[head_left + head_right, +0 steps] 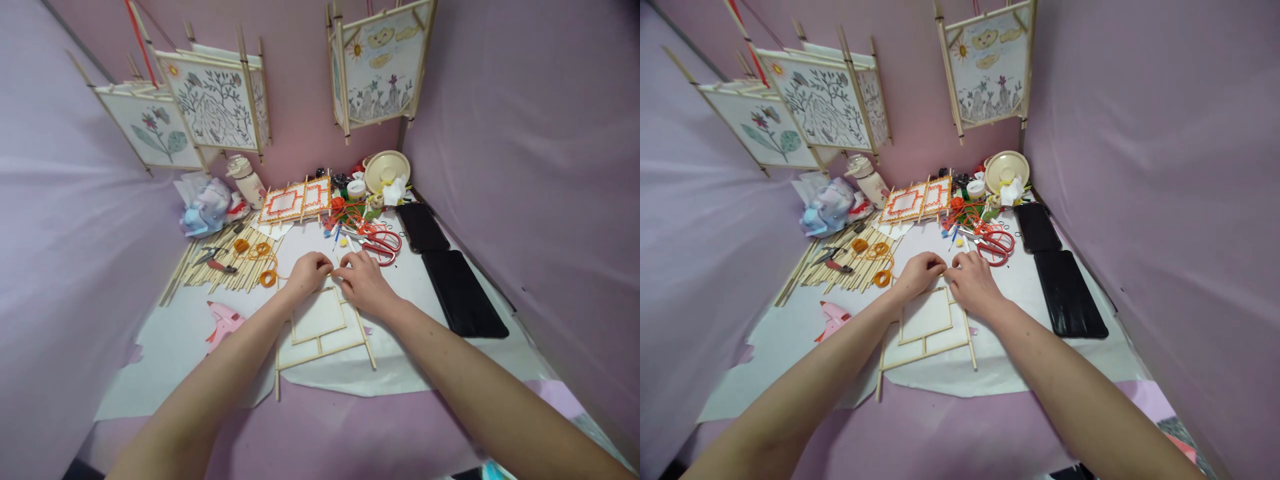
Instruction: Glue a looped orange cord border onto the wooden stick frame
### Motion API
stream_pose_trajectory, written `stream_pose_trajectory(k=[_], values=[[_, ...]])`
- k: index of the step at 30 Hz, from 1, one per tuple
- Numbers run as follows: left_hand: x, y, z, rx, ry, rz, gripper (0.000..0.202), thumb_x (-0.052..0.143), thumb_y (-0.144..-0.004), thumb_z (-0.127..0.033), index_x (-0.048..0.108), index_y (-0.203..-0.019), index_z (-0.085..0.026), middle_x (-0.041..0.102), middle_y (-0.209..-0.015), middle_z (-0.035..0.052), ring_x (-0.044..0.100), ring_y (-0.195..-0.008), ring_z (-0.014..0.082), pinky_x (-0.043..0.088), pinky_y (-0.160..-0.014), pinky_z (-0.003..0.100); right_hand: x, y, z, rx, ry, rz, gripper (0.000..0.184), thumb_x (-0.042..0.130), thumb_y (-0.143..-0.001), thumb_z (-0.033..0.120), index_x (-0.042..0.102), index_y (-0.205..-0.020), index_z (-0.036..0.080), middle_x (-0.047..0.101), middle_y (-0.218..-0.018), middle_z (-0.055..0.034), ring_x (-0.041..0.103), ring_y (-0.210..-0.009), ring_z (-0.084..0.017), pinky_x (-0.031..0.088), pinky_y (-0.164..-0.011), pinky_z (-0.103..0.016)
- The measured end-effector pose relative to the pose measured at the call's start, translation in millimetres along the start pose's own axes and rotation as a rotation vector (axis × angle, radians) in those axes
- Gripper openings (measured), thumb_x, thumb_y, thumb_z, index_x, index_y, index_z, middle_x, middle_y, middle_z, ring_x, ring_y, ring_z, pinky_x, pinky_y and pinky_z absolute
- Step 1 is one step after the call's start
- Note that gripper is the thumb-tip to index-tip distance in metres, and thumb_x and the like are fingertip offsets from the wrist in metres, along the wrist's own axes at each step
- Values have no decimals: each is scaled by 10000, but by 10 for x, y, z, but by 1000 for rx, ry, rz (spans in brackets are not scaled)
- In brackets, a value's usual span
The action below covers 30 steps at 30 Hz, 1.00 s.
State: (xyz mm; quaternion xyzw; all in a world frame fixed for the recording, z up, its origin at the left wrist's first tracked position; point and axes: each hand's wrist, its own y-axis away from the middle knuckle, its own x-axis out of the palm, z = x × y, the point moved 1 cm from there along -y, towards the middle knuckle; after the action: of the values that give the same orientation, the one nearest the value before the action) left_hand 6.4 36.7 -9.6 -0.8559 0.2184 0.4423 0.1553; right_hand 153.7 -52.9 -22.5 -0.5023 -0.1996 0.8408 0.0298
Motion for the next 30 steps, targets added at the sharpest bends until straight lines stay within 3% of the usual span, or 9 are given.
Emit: stream_pose_trajectory(k=[6,12,21,27,30], values=[[-6,-9,-30,44,-78,-6,103,580,-761,-176,683,-755,-173,672,-769,39,594,-738,191,443,-695,288,-19,-3,6,-10,-22,-9,262,509,-850,130,717,-972,235,578,-1103,-83,411,-1039,-251,330,-845,-386],[10,-10,45,-1,28,-25,93,618,-779,-242,685,-780,-178,680,-772,23,602,-725,178,437,-672,276,-88,-11,-35,17,-121,-189,302,462,-856,103,703,-1011,200,583,-1058,-84,430,-1000,-237,344,-863,-375],[-11,4,59,-18,58,-15,105,603,-777,-199,701,-808,-180,700,-803,20,615,-753,176,450,-703,272,36,-2,-3,17,-23,-35,328,481,-853,135,698,-1070,251,566,-1134,-85,410,-1050,-258,323,-848,-392],[-26,28,66,-50,109,-26,109,604,-792,-224,700,-817,-178,703,-795,19,622,-740,174,459,-690,266,0,-6,-12,38,-46,-104,360,472,-858,131,663,-1145,234,552,-1156,-97,415,-1062,-255,330,-846,-380],[-34,49,60,-61,166,-20,114,591,-790,-206,695,-826,-173,706,-801,21,626,-748,171,466,-700,263,4,-1,-20,71,-26,-65,359,483,-847,136,666,-1141,232,557,-1142,-99,416,-1056,-261,326,-872,-397]])
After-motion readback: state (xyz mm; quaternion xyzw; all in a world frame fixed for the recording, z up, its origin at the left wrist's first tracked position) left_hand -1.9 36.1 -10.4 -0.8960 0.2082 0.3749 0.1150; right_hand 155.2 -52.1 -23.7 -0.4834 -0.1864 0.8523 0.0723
